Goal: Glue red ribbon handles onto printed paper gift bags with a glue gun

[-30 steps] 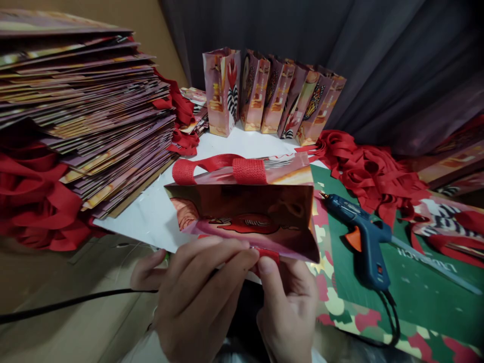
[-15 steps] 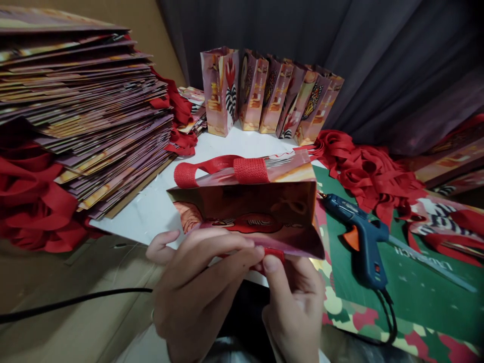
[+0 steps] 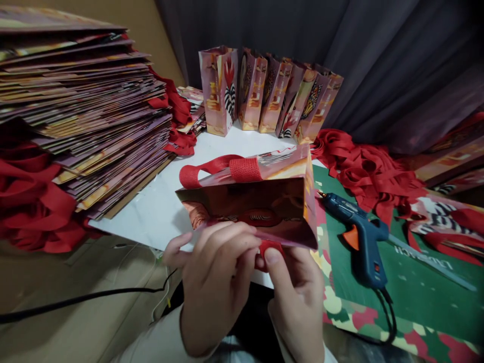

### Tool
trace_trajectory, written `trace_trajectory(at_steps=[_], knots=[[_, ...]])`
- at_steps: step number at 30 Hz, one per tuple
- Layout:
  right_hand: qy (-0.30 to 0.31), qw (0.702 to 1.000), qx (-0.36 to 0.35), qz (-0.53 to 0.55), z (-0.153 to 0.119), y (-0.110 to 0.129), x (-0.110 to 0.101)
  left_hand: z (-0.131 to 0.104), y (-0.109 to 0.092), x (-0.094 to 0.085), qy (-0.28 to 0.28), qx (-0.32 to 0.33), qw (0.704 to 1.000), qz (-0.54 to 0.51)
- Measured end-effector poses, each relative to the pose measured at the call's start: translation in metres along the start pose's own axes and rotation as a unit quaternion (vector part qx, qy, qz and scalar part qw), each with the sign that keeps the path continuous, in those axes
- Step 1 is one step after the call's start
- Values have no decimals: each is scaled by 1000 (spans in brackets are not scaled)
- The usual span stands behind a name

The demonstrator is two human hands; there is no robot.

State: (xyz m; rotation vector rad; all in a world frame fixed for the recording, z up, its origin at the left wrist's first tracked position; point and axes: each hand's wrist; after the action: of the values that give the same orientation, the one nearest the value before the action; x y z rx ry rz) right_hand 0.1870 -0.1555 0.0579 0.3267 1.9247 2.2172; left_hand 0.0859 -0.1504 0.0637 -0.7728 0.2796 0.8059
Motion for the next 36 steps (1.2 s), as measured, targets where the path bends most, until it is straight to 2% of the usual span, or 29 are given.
trace_trajectory(at_steps=[4, 8, 15, 20, 28, 31, 36], knots=[[16, 998, 53, 23, 0, -3, -7, 8, 13, 0, 36, 29, 999, -17], [3, 998, 64, 2, 2, -3, -14, 10, 24, 2, 110, 129, 985, -17], [-69, 990, 33, -119, 13, 8, -21, 5, 22, 8, 78, 206, 975, 6], [-42, 993, 60, -92, 15, -4, -32, 5, 22, 19, 87, 246, 964, 54], [-23, 990, 136, -3, 20, -28, -36, 5, 19, 27, 133, 267, 948, 110], [4, 989, 145, 33, 22, -32, -34, 5, 18, 28, 146, 265, 944, 131], [-4, 987, 154, 49, 24, -34, -29, 3, 18, 31, 153, 275, 939, 136]])
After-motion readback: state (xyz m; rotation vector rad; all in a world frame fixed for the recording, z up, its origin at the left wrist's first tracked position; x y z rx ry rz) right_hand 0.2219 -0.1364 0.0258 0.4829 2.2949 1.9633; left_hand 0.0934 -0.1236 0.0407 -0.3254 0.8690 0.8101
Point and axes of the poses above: each hand's wrist, its own z-axis towards the middle knuckle, its own x-axis out of the palm, y = z × x, and after that the axes turned 8 degrees about -z, right-handed
